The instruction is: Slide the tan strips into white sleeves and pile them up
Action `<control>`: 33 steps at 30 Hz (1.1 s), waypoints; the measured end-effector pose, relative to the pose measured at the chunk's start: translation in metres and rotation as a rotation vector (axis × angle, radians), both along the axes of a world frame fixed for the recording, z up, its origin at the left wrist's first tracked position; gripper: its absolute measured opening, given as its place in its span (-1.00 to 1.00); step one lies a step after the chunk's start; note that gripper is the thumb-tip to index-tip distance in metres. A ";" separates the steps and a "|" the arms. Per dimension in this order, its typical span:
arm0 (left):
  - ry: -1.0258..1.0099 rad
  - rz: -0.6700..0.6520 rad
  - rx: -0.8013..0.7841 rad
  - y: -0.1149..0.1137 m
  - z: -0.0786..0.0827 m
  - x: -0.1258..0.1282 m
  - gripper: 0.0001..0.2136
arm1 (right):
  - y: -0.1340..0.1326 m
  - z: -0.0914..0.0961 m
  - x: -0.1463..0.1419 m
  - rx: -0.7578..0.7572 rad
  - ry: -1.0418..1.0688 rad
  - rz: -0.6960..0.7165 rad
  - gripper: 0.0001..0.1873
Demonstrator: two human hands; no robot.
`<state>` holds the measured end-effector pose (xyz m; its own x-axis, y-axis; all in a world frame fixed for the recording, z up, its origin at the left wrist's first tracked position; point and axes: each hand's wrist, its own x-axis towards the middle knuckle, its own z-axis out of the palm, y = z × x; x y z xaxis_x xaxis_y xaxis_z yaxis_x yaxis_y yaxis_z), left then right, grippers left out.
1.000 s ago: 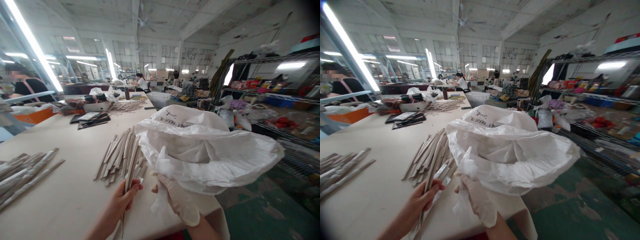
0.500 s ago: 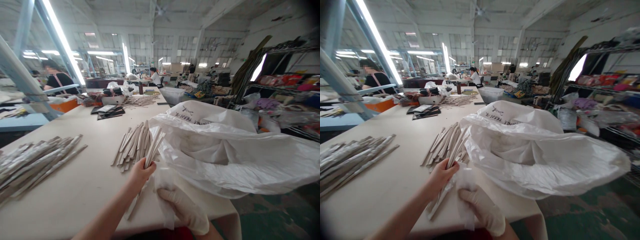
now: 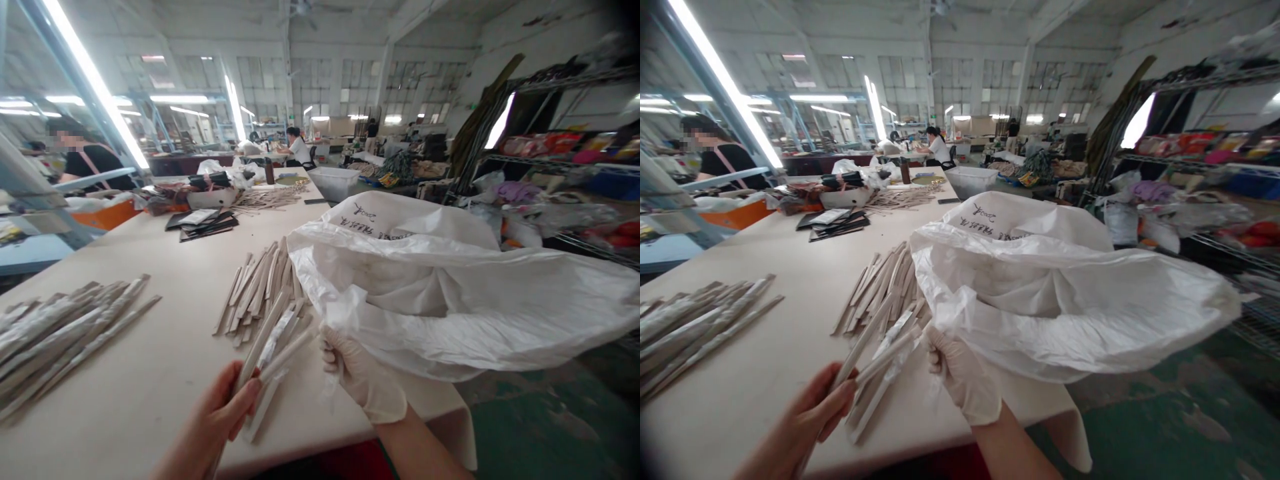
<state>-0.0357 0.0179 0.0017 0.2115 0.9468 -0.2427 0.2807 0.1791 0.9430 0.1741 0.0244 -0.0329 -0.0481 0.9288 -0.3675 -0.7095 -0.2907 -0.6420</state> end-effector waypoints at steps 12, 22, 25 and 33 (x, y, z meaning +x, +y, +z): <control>0.278 0.031 0.183 -0.011 -0.008 -0.021 -0.77 | -0.001 0.001 -0.022 0.104 -0.488 -0.204 -0.59; 0.091 0.044 0.048 -0.027 -0.031 -0.008 -0.65 | -0.025 -0.008 -0.076 0.065 -0.375 0.102 -0.59; 0.045 0.155 0.003 -0.029 -0.035 -0.015 -0.57 | -0.029 -0.005 -0.086 0.106 -0.340 0.140 -0.61; 0.169 0.258 0.186 -0.032 -0.039 -0.025 -0.64 | -0.020 0.006 -0.083 0.096 -0.128 -0.020 -0.59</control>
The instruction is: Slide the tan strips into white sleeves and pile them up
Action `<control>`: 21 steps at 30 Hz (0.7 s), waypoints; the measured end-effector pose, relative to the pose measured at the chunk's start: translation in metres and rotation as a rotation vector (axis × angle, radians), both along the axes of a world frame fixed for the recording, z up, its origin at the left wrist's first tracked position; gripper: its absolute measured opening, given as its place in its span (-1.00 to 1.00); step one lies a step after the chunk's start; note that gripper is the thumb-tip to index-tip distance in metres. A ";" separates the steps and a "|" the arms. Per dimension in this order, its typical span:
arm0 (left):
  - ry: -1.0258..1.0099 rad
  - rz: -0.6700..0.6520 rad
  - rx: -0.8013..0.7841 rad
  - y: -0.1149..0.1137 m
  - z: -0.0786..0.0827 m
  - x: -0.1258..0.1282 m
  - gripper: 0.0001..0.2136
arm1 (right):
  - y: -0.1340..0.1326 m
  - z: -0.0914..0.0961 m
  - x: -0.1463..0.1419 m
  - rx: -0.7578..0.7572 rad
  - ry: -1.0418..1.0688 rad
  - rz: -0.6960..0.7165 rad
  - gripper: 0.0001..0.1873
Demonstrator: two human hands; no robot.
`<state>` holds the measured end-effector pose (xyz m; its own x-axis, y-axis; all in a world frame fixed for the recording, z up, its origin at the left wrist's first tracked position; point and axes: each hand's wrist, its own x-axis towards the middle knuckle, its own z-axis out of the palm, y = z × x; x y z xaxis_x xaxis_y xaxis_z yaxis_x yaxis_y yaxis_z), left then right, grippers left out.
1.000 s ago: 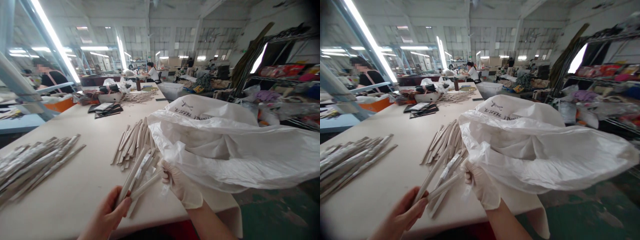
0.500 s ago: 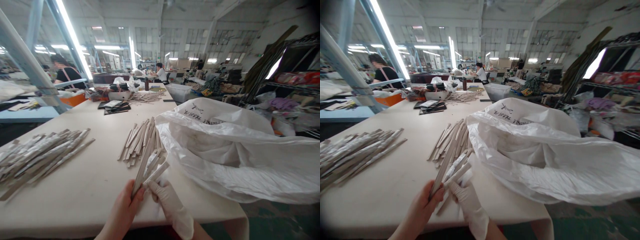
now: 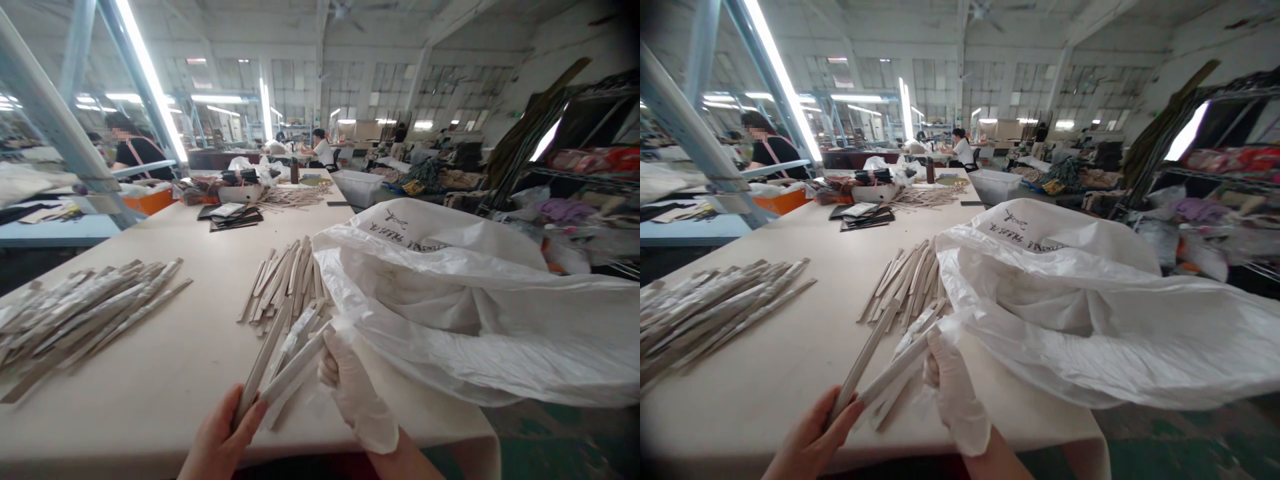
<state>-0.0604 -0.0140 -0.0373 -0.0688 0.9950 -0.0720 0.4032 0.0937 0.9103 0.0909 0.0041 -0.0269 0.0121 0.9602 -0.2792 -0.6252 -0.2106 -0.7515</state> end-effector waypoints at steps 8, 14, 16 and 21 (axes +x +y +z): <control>0.029 -0.079 -0.005 0.002 -0.011 0.004 -0.71 | 0.000 -0.012 -0.004 -0.054 0.061 0.024 -0.48; 0.041 -0.040 0.010 0.006 -0.007 0.012 -0.71 | 0.001 -0.019 -0.011 -0.185 0.028 0.171 -0.47; 0.064 -0.042 0.028 0.015 -0.004 0.015 -0.72 | 0.001 -0.025 -0.009 -0.153 0.035 0.151 -0.53; 0.194 -0.063 0.005 0.054 -0.002 0.012 -0.75 | 0.012 -0.032 0.029 -0.069 0.244 0.077 -0.58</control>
